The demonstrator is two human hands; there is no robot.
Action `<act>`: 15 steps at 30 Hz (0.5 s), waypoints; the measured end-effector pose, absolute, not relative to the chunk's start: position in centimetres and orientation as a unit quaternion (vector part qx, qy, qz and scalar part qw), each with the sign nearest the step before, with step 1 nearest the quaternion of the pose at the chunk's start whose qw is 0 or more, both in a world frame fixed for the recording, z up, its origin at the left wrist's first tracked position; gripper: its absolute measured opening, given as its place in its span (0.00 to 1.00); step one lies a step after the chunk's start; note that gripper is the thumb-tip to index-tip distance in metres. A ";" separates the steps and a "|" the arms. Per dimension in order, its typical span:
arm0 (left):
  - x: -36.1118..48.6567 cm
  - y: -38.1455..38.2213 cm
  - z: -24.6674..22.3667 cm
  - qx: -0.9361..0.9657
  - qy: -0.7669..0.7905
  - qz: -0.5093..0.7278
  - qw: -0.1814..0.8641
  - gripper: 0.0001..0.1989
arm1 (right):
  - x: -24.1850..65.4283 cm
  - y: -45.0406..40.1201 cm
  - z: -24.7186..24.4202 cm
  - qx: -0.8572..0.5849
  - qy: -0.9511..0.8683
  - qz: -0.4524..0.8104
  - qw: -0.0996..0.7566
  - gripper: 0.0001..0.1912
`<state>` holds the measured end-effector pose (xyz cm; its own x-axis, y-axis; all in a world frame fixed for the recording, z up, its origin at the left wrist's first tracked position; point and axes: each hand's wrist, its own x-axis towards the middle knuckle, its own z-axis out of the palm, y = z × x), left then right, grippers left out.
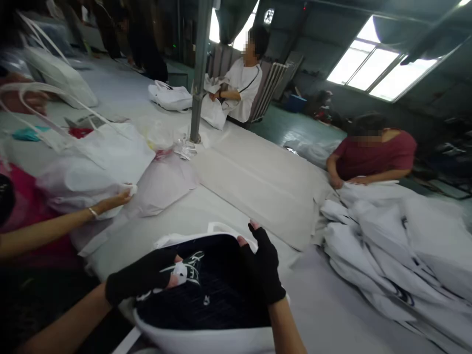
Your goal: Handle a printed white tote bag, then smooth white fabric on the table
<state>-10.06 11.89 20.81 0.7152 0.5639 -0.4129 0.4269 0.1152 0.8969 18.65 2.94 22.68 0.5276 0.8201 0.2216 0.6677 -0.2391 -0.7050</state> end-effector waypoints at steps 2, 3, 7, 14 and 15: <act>-9.5 12.5 21.0 0.660 0.348 0.046 0.664 0.25 | 17.4 1.6 24.4 -0.773 -0.418 0.192 0.437 0.28; -9.1 12.7 21.2 0.663 0.336 0.046 0.668 0.25 | 17.0 0.9 24.9 -0.760 -0.406 0.249 0.441 0.28; -8.2 12.6 22.4 0.640 0.298 0.052 0.706 0.23 | 15.5 -0.8 25.2 -0.644 -0.451 0.433 0.441 0.36; -7.3 11.9 23.2 0.580 0.220 0.032 0.784 0.22 | 12.3 -1.3 23.0 -0.620 -0.595 0.370 0.354 0.31; -7.1 11.9 23.3 0.560 0.210 0.047 0.800 0.21 | 12.2 -1.5 22.8 -0.634 -0.584 0.354 0.363 0.26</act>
